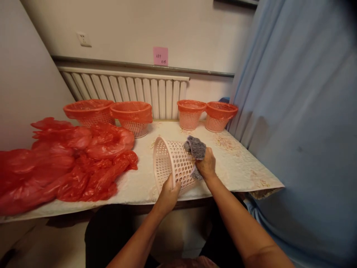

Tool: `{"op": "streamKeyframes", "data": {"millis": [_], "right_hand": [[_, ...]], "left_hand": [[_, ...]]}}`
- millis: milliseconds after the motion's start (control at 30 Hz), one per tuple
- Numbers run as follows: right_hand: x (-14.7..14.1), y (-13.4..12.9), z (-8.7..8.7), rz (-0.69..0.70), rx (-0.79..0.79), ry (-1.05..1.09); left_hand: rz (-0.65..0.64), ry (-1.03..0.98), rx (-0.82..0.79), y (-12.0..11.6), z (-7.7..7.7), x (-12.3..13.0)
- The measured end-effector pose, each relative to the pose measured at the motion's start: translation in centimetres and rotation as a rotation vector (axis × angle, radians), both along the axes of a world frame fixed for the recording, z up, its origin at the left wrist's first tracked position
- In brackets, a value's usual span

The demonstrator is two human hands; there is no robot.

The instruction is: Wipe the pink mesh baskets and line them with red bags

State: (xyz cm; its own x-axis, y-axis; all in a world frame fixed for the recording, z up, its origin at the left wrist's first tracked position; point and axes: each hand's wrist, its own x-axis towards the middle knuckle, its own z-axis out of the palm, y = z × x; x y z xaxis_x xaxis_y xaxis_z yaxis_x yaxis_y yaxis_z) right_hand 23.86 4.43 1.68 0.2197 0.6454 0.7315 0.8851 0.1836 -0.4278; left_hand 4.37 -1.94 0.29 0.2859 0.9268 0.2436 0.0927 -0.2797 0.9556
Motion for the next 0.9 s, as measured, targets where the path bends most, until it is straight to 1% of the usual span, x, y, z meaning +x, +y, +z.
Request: {"op": "streamKeyframes", "data": {"millis": [100, 200, 267, 367, 400, 467, 533, 600, 667, 767, 833, 900], "right_hand": [[3.7, 0.6, -0.9, -0.172, -0.037, 0.053], [5.6, -0.1, -2.1, -0.268, -0.023, 0.125], [5.5, -1.1, -3.0, -0.301, 0.005, 0.186], [3.2, -2.9, -4.3, -0.294, 0.056, 0.272], [2.0, -3.5, -4.7, -0.269, 0.076, 0.3], [-0.8, -4.9, -5.1, -0.172, 0.125, 0.353], [-3.9, -6.2, -5.0, -0.003, 0.173, 0.399], [-6.7, -7.3, -4.4, 0.181, 0.185, 0.436], [-8.7, -8.0, -3.4, 0.284, 0.198, 0.43], [-9.9, -7.7, -1.6, 0.359, 0.223, 0.296], [-9.6, -6.9, -0.6, 0.384, 0.218, 0.199], [-8.8, -5.6, 0.1, 0.386, 0.205, 0.139]], "left_hand": [[-0.015, 0.016, 0.037, 0.0, -0.5, 0.0], [-0.039, 0.011, 0.05, 0.1, -1.1, -0.1], [-0.06, 0.009, 0.044, 0.1, -1.4, -0.3], [-0.074, 0.011, 0.033, 0.2, -1.6, -0.4], [-0.073, 0.015, 0.031, 0.3, -1.6, -0.4], [-0.062, 0.022, 0.032, 0.4, -1.8, -0.4], [-0.056, 0.028, 0.054, 0.5, -2.2, -0.4], [-0.064, 0.039, 0.085, 0.7, -3.0, -0.5], [-0.083, 0.061, 0.105, 0.9, -4.1, -0.8], [-0.122, 0.069, 0.103, 1.0, -5.8, -1.3], [-0.122, 0.059, 0.116, 1.0, -6.6, -1.5], [-0.081, 0.063, 0.143, 1.0, -7.1, -1.6]]}}
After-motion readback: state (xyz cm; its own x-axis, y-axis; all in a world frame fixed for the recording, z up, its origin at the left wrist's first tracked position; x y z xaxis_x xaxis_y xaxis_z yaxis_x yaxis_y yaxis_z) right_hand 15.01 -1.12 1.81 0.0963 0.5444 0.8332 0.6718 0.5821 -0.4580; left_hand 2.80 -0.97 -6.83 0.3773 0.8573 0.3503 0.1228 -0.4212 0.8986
